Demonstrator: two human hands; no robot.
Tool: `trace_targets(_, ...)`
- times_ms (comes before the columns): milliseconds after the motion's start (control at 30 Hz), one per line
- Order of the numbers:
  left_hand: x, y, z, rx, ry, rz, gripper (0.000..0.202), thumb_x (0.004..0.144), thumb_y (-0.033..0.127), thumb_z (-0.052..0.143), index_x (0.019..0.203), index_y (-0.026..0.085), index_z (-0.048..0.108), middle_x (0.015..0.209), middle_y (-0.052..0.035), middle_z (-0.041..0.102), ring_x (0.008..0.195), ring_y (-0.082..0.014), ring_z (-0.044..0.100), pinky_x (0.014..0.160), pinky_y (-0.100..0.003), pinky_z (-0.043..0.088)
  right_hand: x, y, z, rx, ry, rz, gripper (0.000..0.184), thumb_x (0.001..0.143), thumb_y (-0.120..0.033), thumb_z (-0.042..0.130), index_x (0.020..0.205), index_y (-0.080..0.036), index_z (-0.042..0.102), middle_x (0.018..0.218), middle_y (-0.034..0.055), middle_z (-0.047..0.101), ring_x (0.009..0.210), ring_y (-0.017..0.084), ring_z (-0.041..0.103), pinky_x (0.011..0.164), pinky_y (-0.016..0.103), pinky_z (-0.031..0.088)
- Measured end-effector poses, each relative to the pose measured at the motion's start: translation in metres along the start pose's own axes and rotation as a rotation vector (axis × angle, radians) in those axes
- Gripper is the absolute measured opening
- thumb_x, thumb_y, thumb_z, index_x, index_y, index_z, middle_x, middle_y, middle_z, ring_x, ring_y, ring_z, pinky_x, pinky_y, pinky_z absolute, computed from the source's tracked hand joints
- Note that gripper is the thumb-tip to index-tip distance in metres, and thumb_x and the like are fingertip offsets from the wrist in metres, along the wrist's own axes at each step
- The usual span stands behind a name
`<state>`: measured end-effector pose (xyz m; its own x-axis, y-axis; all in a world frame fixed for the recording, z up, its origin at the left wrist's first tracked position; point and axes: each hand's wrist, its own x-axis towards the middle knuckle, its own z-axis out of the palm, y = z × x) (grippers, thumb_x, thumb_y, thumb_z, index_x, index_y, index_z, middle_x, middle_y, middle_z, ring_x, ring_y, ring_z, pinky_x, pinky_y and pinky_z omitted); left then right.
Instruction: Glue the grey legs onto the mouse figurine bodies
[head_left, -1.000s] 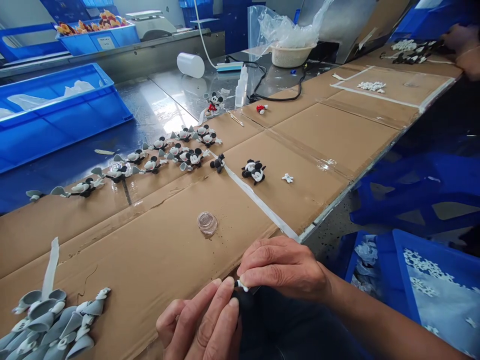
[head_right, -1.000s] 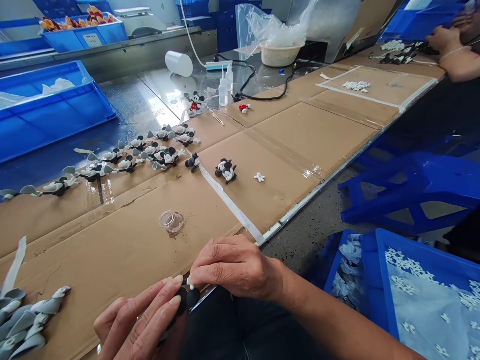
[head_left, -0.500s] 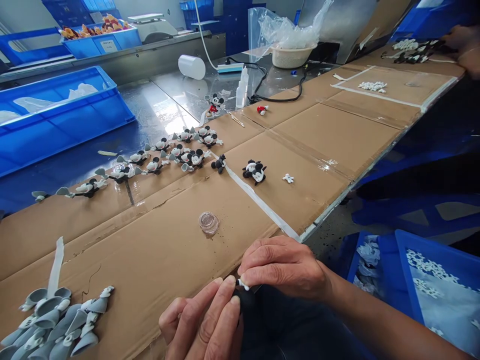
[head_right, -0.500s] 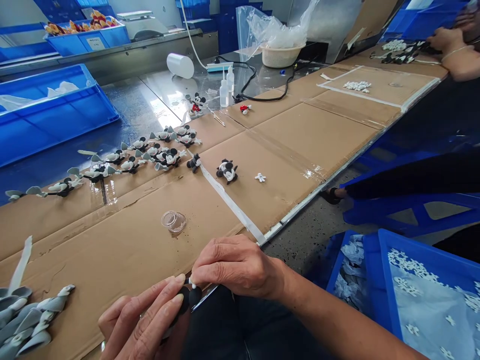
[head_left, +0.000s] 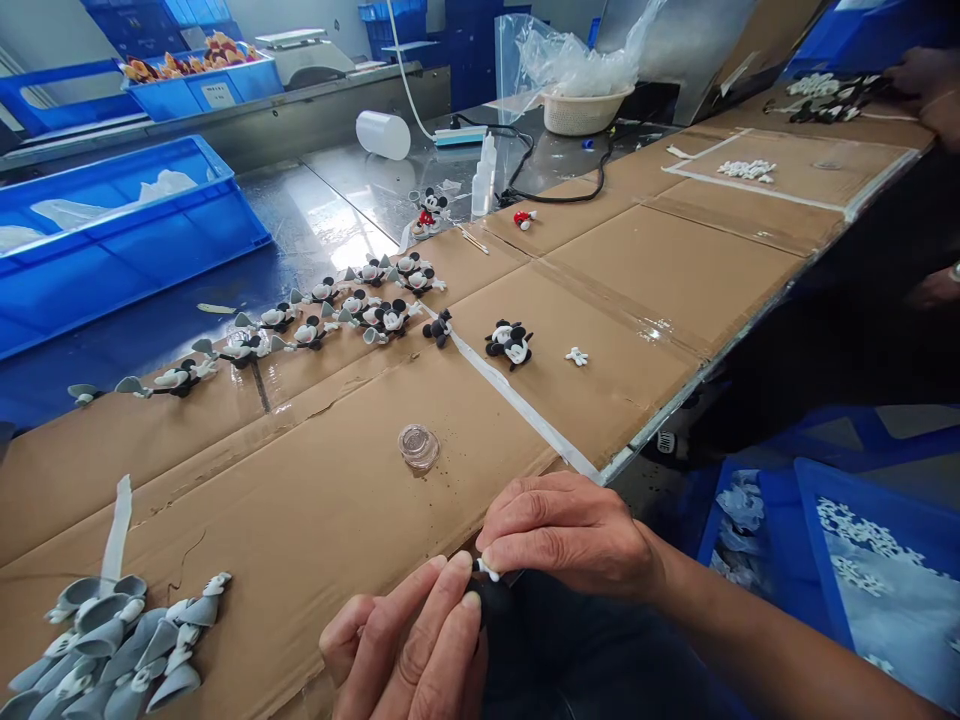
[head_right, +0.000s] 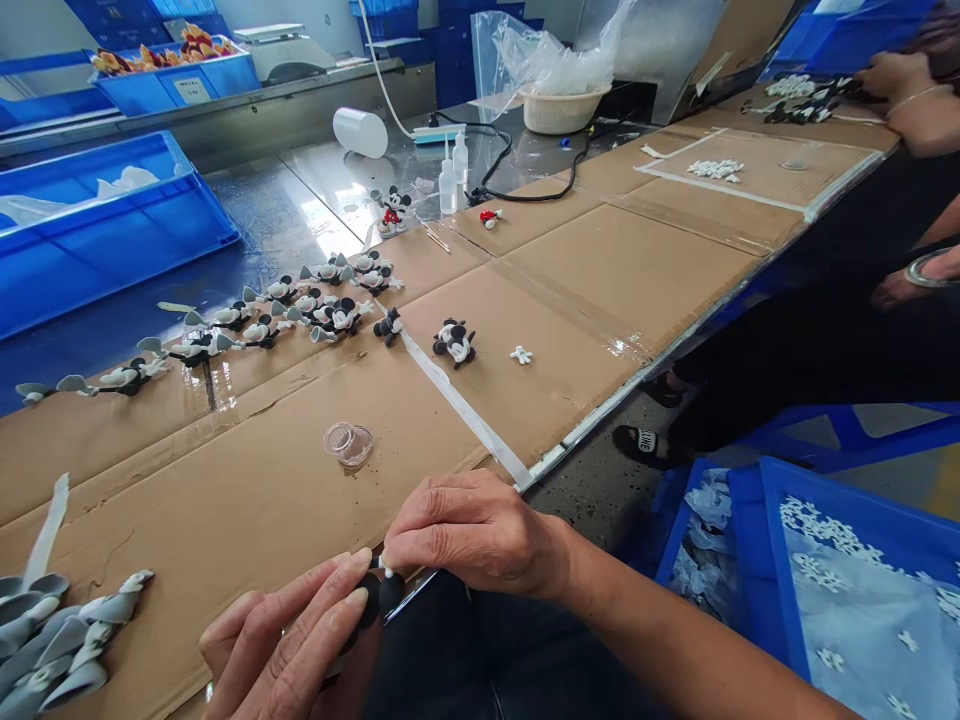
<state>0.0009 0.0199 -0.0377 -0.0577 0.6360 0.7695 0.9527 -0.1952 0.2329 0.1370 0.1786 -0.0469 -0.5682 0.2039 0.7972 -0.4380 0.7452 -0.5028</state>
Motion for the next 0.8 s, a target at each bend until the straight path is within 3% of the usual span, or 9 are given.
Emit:
trace_targets(133,-0.0004,-0.0042,0.0005,0.009,0.006,0.08,0.025,0.077,-0.003,0.08,0.094,0.01,0.069,0.089,-0.0125,0.082,0.092,-0.0189,0.076,0.079,-0.031,0.044,-0.0001,0.0,-0.0003,-0.01,0.0,-0.008,0.019,0.101,-0.009,0.055,0.096,-0.005,0.074,0.084,0.0132,0.076,0.08,0.017,0.071,0.074,0.027,0.061)
trace_targets(567,-0.0008,0.0023,0.0018,0.008,0.004,-0.017,0.028,0.076,-0.005,0.08,0.095,0.011,0.068,0.089,-0.0125,0.082,0.087,-0.0201,0.077,0.079,-0.033,0.044,0.0002,0.0014,0.0006,-0.028,0.006,-0.021,0.02,0.102,-0.011,0.054,0.097,-0.008,0.073,0.084,0.0109,0.076,0.08,0.015,0.072,0.074,0.025,0.061)
trace_targets(800,-0.0028,-0.0014,0.0016,0.008,0.006,0.009,0.028,0.075,-0.006,0.08,0.095,0.011,0.068,0.09,-0.0123,0.082,0.087,-0.0204,0.077,0.08,-0.034,0.044,-0.0009,0.002,0.0014,-0.033,0.017,-0.025,0.018,0.102,-0.011,0.055,0.098,-0.009,0.073,0.084,0.0103,0.077,0.08,0.014,0.072,0.074,0.025,0.06)
